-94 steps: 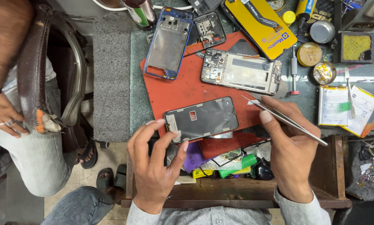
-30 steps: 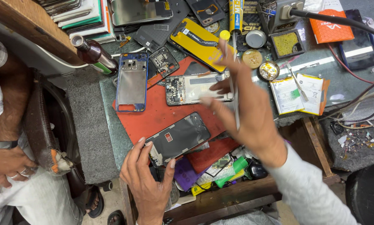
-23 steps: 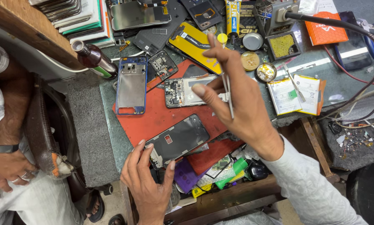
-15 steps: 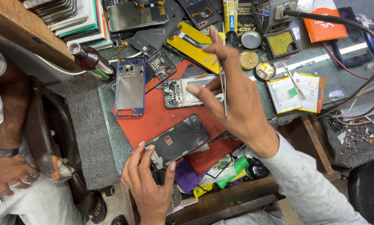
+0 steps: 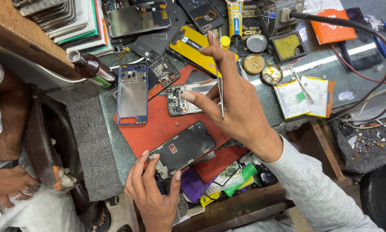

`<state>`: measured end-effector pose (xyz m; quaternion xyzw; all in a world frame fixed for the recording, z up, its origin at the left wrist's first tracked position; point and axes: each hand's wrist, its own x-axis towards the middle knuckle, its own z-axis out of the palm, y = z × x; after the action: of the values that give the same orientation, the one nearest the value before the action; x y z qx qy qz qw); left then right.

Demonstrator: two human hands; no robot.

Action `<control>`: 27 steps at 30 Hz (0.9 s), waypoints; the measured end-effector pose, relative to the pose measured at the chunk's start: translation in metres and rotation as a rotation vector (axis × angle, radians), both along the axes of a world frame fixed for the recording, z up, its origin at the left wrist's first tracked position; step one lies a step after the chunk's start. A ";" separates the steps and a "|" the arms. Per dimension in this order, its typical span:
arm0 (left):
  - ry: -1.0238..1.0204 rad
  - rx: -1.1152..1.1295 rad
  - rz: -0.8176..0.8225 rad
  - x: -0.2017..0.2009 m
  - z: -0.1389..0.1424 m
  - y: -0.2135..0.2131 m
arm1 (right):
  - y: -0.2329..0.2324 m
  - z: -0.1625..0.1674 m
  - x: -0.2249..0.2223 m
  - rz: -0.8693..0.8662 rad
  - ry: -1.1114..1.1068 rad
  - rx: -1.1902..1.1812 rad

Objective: The person disassembles a smartphone, removes the battery, and replaces it with a new one. They use tweezers and a prying tool to separate components and peel off adhesive from the battery. The phone is partially reassembled with the new battery installed.

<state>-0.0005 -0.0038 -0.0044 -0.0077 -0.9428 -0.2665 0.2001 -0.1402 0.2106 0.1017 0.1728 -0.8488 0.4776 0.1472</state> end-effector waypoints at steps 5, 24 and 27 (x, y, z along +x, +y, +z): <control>-0.006 -0.016 0.003 -0.001 0.000 -0.001 | -0.003 -0.003 -0.001 0.000 -0.031 0.029; -0.031 -0.040 0.005 -0.001 -0.004 -0.004 | 0.014 0.007 -0.034 -0.064 0.172 0.111; -0.026 -0.034 0.005 0.001 -0.002 -0.005 | 0.025 -0.003 -0.054 -0.178 0.282 0.219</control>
<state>0.0003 -0.0085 -0.0060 -0.0052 -0.9498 -0.2497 0.1884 -0.1946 0.2356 0.0984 0.1773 -0.8785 0.3386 0.2866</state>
